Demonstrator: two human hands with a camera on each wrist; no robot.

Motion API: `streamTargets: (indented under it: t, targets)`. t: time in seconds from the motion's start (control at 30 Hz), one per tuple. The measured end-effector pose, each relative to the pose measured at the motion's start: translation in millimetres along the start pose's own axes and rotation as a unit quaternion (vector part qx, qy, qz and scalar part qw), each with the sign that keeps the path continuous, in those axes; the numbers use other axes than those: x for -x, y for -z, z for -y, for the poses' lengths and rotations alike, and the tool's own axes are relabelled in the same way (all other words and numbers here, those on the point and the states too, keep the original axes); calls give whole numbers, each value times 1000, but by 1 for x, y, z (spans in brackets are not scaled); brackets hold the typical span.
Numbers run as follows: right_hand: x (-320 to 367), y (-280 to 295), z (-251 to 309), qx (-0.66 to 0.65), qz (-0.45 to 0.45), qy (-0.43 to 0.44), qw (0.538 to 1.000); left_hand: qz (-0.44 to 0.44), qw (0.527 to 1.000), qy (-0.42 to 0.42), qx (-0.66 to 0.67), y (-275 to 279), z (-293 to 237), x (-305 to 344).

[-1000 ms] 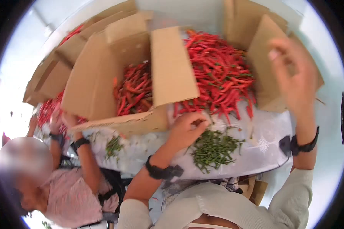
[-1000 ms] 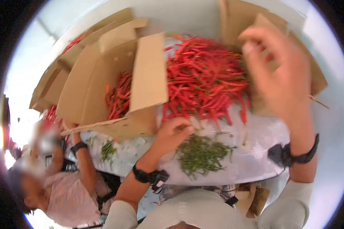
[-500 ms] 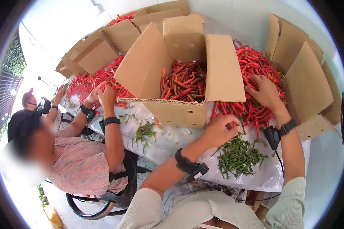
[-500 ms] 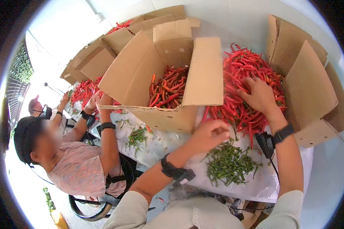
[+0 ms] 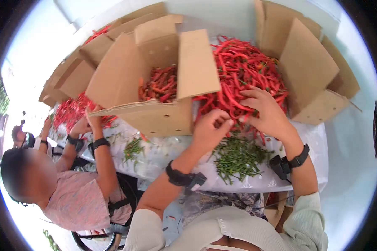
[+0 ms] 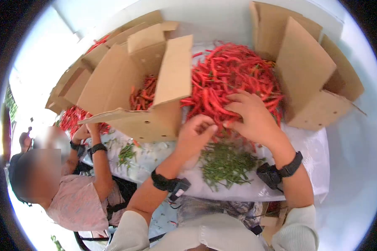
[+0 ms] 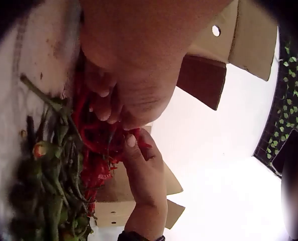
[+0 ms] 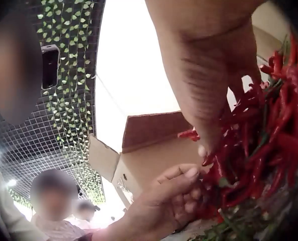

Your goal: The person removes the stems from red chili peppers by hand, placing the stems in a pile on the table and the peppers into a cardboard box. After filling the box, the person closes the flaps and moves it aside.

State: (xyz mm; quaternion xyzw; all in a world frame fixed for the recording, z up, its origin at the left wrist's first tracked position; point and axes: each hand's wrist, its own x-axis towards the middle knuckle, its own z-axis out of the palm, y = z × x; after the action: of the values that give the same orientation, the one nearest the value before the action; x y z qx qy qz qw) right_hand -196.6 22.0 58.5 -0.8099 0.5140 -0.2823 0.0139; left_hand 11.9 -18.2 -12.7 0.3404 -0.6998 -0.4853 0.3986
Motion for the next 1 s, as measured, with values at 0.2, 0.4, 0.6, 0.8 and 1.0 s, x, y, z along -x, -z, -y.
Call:
streamTargets:
  t: [0.2,0.4,0.6,0.8,1.0]
  targets:
    - [5,-5,-10,-42,-185,-117,975,9,1000,-8,-15,-5,-29,-7]
    - [18,-10,-15,14,-188,-88,978,-19,999,-33,19,-9,-15,-13]
    - [20,-2,7,-138,-337,-150,919,-30,995,-70,70,-5,-27,8]
    - [17,-12,11,-280,-313,-185,889,39,996,-80,-16,-14,-37,15]
    - [18,0,9,60,-314,-55,946,45,994,-95,-32,-10,-36,10]
